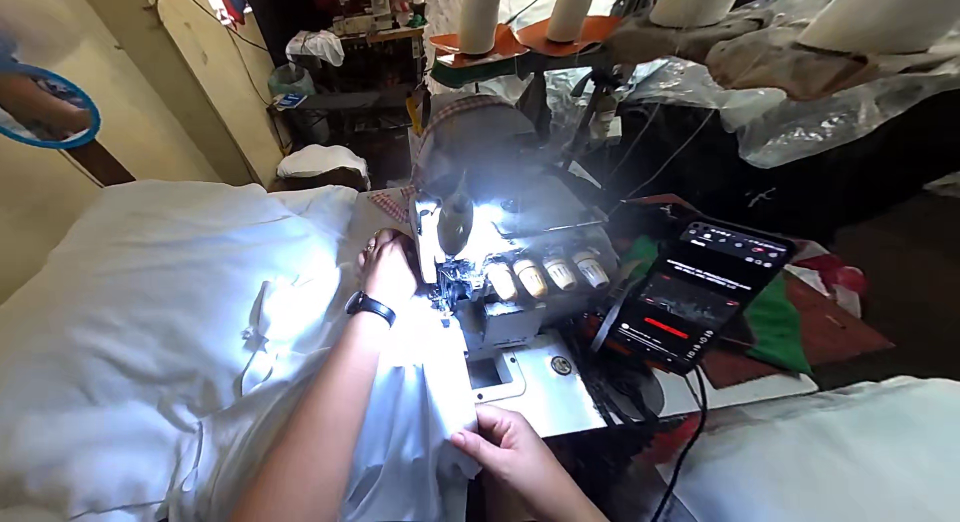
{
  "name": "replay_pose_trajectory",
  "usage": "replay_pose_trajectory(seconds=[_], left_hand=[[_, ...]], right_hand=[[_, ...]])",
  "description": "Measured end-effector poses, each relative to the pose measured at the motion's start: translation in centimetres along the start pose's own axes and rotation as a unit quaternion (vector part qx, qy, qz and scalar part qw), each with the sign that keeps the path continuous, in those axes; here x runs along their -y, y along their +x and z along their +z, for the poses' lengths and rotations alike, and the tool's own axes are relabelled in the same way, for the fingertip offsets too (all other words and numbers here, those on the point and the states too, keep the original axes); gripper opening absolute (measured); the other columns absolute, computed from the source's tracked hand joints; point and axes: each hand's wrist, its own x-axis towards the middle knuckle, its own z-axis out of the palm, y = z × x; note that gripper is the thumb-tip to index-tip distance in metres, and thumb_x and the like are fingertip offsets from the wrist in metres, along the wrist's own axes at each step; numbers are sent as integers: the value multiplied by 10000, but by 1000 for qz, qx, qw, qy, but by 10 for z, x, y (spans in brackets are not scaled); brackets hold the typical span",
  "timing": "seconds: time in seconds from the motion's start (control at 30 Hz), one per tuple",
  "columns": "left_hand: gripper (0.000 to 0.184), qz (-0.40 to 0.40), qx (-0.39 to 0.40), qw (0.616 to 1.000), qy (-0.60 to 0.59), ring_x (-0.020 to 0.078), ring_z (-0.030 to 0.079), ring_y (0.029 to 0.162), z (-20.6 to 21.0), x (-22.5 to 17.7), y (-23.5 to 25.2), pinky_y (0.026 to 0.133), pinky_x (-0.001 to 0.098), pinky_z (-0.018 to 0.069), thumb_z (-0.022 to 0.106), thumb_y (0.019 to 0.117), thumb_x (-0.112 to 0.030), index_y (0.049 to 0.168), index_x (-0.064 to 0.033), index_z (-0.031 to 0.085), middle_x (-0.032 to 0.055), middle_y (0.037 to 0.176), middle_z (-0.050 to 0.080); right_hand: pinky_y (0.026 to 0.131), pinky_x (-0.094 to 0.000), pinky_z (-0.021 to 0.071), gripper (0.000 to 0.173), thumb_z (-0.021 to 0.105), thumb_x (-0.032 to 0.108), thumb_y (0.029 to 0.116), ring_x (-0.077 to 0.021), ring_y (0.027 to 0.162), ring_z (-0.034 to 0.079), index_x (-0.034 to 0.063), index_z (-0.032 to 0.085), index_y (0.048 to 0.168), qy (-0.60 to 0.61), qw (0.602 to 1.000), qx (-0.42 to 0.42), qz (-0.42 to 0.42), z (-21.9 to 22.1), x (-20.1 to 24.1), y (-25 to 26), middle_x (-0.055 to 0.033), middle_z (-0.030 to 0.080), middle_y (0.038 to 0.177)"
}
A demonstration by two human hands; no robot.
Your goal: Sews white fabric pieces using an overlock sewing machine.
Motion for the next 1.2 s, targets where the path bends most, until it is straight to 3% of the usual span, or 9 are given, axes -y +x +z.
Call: replay_pose_trajectory(seconds=[0.2,0.4,0.5,0.6,0.67,0.8,0.93,1.1,1.2], left_hand=[[301,14,-113,984,-136,432,544,1263,-4,27,-32,1015,652,431,711,949,-186,1203,-29,674,223,1349,588],[282,119,-260,921,-263,215,622,1096,20,70,-148,944,411,536,697,937,-199,1149,-23,639,117,1137,652],[266,123,-32,923,-364,51,668,947,25,97,-227,865,266,573,657,990,-336,1095,-91,648,0,1003,696],[339,16,341,879,-333,218,699,975,13,137,-272,907,410,568,626,1003,-220,1223,36,647,167,1111,703],[359,-96,421,875,-218,364,686,1040,25,168,-286,964,546,517,611,1026,-235,1233,53,669,246,1133,702],[559,-247,282,917,-134,443,581,1266,62,210,-292,1118,601,403,760,927,-310,1301,82,620,306,1289,632],[604,-284,18,872,-398,173,635,1146,109,203,-282,996,337,534,829,749,-4,1276,117,560,182,1225,653],[475,-290,-21,816,-500,134,613,1152,147,162,-271,1009,290,514,718,838,100,1285,117,561,175,1243,642],[332,-308,-16,770,-559,98,624,1020,148,148,-280,917,271,537,613,899,89,1228,100,566,119,1111,649]], right_hand=[[767,-254,584,71,715,106,925,-29,786,692,39,722,947,13,999,26,43,13,-17,-22,15,735,843],[762,-251,579,80,705,112,934,-28,793,679,37,730,939,14,996,40,72,11,-45,-56,18,726,865],[746,-229,555,84,714,130,913,-15,799,642,51,721,887,-8,996,9,89,2,-61,-80,23,689,890],[760,-231,546,89,717,139,899,-24,831,631,50,721,894,-28,991,-46,121,-10,-70,-101,15,680,931],[702,-207,538,62,714,135,889,-3,766,624,73,720,884,-35,988,-89,119,-17,-71,-109,47,689,884],[681,-195,558,71,697,73,870,-6,734,636,79,654,926,-41,986,-139,81,-22,-63,-112,53,666,845],[683,-184,528,93,719,142,865,6,746,608,60,702,905,-112,981,-137,82,-29,-69,-117,33,665,867],[582,-189,471,75,654,153,875,11,623,545,102,603,855,-151,962,-217,73,-29,-67,-123,71,579,720],[631,-231,553,261,655,46,872,-45,667,640,51,542,1108,-79,969,-215,89,-28,-63,-120,31,659,780]])
